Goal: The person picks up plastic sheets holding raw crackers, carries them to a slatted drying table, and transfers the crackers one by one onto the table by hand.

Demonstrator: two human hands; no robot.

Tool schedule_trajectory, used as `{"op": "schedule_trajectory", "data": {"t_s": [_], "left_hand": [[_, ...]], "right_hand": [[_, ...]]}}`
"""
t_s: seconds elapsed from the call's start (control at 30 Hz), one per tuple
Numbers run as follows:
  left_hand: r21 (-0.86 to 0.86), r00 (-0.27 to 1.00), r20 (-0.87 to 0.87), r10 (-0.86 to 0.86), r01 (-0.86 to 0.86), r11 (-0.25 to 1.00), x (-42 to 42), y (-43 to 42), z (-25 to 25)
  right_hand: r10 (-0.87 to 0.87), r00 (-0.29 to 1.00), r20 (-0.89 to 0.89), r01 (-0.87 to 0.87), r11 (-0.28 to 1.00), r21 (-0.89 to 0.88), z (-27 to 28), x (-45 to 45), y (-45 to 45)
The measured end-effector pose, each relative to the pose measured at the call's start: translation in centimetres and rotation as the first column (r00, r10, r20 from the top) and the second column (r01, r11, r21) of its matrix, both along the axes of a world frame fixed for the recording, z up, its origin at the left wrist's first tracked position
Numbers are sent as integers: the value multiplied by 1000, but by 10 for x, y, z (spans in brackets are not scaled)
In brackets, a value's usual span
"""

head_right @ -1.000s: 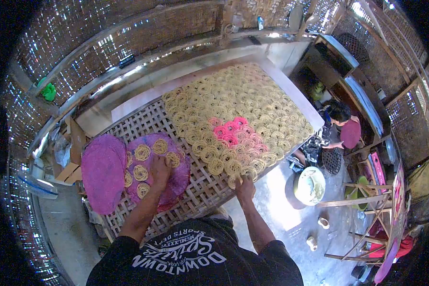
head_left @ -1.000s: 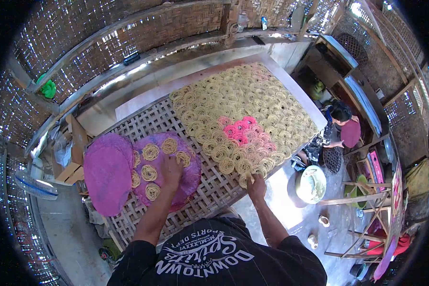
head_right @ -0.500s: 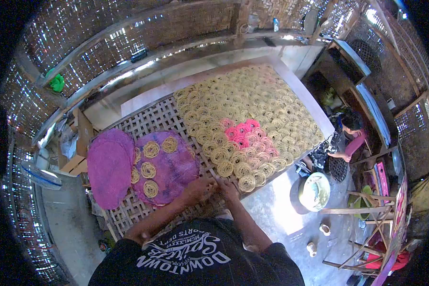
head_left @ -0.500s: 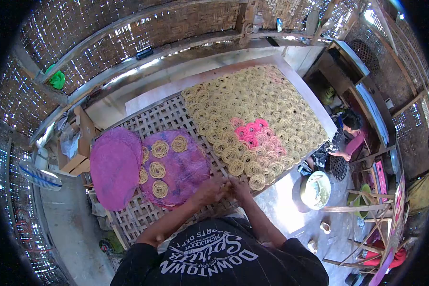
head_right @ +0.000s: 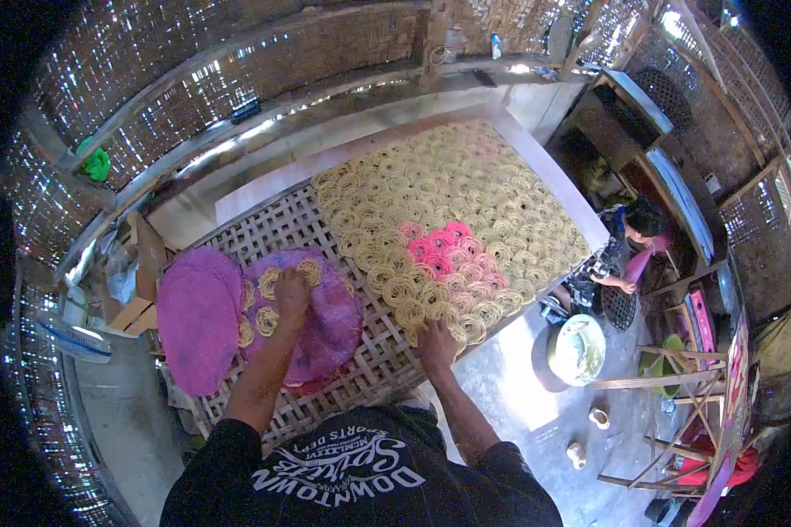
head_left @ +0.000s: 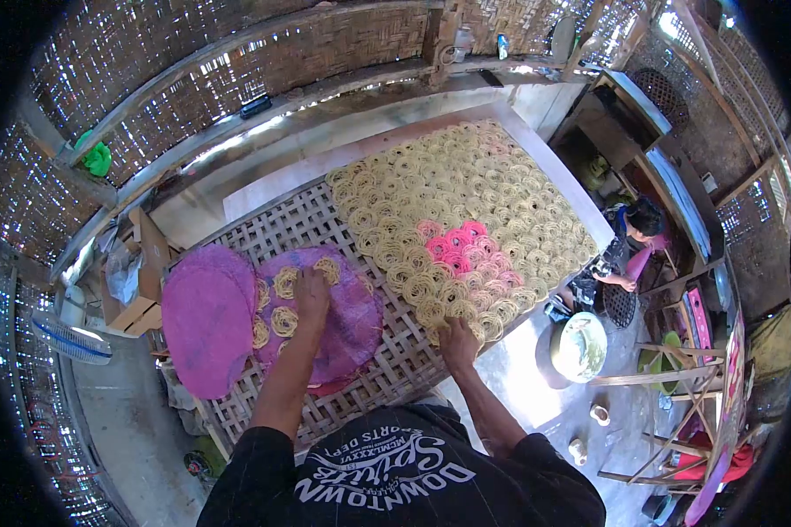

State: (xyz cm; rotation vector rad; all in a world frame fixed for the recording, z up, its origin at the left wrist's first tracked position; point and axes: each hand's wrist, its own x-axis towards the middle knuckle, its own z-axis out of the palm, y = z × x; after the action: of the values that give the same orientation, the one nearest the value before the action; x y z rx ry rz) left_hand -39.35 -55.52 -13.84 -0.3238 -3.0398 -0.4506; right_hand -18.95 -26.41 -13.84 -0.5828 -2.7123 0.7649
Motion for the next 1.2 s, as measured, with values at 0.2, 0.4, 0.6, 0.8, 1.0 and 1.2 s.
{"op": "schedule_trajectory", "data": {"t_s": [0.2, 0.4, 0.6, 0.8, 1.0, 1.2], "left_hand": [[178, 980, -21, 197, -190, 966, -11, -5, -10], [226, 992, -53, 111, -97, 969, -7, 9, 11], [484, 900, 14, -435, 375, 791, 94, 45, 54], [241, 938, -280, -204, 275, 931, 69, 3, 36], [-127, 981, -181, 63, -87, 988, -9, -81, -19], [33, 966, -199, 164, -161, 986, 1, -64, 21]], "right_hand": [[-74, 994, -81, 85, 987, 138, 31, -1, -9], [44, 999, 2, -43, 984, -172, 35, -7, -46], [38, 971, 234, 237, -138, -962, 25, -22, -72], [-42, 974, 222, 180, 740, -648, -13, 15, -31], [-141, 973, 185, 184, 953, -241, 17, 44, -10], [-86, 991, 99, 74, 990, 119, 33, 43, -1]]}}
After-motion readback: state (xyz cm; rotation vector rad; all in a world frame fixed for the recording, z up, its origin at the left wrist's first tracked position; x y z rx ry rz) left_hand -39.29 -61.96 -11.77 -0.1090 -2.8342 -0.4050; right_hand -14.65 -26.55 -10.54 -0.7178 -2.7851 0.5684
